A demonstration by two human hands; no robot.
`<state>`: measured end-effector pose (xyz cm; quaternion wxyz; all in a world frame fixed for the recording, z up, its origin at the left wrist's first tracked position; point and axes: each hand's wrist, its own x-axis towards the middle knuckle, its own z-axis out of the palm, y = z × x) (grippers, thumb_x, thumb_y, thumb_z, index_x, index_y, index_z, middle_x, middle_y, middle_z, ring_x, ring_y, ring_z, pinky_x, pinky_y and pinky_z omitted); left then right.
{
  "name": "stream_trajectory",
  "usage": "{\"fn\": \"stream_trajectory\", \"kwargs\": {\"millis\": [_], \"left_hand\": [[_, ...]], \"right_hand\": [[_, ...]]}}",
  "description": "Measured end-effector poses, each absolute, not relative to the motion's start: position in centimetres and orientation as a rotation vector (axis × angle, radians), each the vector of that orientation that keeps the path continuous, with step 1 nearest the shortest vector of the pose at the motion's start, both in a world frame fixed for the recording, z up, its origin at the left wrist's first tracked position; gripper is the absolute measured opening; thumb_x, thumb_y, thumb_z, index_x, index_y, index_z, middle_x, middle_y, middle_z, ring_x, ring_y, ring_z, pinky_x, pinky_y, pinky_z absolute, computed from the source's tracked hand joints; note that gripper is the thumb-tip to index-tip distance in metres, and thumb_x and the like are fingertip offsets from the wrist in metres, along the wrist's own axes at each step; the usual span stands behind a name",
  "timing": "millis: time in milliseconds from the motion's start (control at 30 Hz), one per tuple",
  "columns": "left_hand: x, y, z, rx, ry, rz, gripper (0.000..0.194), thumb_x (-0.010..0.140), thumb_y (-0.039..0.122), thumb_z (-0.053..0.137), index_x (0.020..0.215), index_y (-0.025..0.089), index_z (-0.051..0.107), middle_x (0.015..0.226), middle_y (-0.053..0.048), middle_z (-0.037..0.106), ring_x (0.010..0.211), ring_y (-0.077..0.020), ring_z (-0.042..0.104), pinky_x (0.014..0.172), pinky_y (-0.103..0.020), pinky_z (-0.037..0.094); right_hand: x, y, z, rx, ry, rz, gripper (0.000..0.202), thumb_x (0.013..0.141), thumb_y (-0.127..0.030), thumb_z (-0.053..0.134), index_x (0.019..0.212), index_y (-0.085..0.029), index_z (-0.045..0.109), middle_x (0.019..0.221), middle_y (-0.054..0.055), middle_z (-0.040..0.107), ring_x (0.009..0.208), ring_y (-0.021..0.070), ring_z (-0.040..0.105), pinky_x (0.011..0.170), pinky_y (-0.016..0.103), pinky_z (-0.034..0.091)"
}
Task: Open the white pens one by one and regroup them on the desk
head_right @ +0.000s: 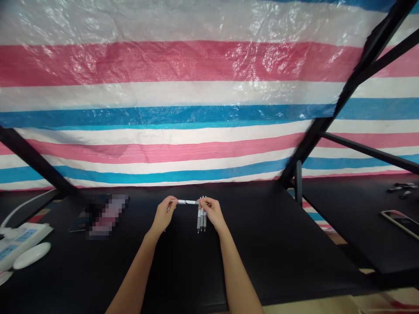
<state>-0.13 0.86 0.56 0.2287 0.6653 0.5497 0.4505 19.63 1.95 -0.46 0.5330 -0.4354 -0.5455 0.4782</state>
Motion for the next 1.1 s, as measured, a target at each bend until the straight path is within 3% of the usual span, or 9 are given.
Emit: {"fn": "stream_trajectory", "kwargs": {"millis": [233,467,633,800,1000,1100], "left_hand": [[-0.28,0.81,0.48,1.862,1.600,1.171,0.038,0.086,0.043,0.036,0.062,0.020,0.052,0.058,0.001,0.053,0.058,-0.0144,0.052,0.060,-0.025,0.038],[-0.15,1.01,0.26,1.724,1.456,1.354,0.029,0.086,0.040,0.041,0.104,0.021,0.053,0.086,-0.004,0.063,0.070,-0.0137,0.059,0.067,-0.026,0.045],[-0.13,1.09,0.23,1.806,1.429,1.398,0.023,0.086,0.036,0.042,0.094,0.020,0.056,0.084,-0.003,0.061,0.068,-0.0125,0.059,0.069,-0.026,0.045],[-0.26,1.14,0.06,1.807,1.503,1.370,0.022,0.086,0.037,0.041,0.085,0.020,0.055,0.069,0.001,0.057,0.065,-0.0130,0.058,0.064,-0.024,0.043],[-0.37,1.06,0.14,1.819,1.584,1.339,0.035,0.087,0.041,0.036,0.063,0.019,0.047,0.061,0.001,0.051,0.061,-0.0130,0.053,0.061,-0.024,0.040],[-0.38,1.03,0.17,1.759,1.571,1.331,0.035,0.088,0.041,0.032,0.068,0.020,0.050,0.066,0.000,0.056,0.063,-0.0137,0.055,0.062,-0.025,0.041]], "right_hand": [[19.79,1.91,-0.26,-1.031,-1.279,1.105,0.031,0.068,-0.046,0.065,0.076,-0.017,0.069,0.061,0.003,0.063,0.052,0.0132,0.050,0.049,0.024,0.036],[20.36,2.06,0.11,-1.058,-1.220,1.051,0.029,0.069,-0.045,0.064,0.076,-0.017,0.069,0.058,0.001,0.059,0.049,0.0113,0.046,0.050,0.025,0.037],[20.31,1.93,0.25,-1.054,-1.222,1.075,0.029,0.069,-0.045,0.065,0.076,-0.016,0.070,0.059,0.002,0.060,0.049,0.0108,0.044,0.049,0.024,0.035],[20.16,2.01,-0.07,-1.047,-1.225,1.099,0.031,0.069,-0.045,0.065,0.077,-0.016,0.069,0.058,0.002,0.059,0.049,0.0107,0.044,0.049,0.024,0.034],[20.12,2.17,-0.38,-1.025,-1.260,1.092,0.031,0.070,-0.045,0.064,0.078,-0.016,0.069,0.058,0.002,0.058,0.048,0.0105,0.043,0.048,0.024,0.033],[20.18,2.16,-0.32,-1.032,-1.269,1.075,0.031,0.071,-0.045,0.062,0.078,-0.016,0.069,0.058,0.001,0.058,0.048,0.0106,0.043,0.049,0.024,0.034]]}}
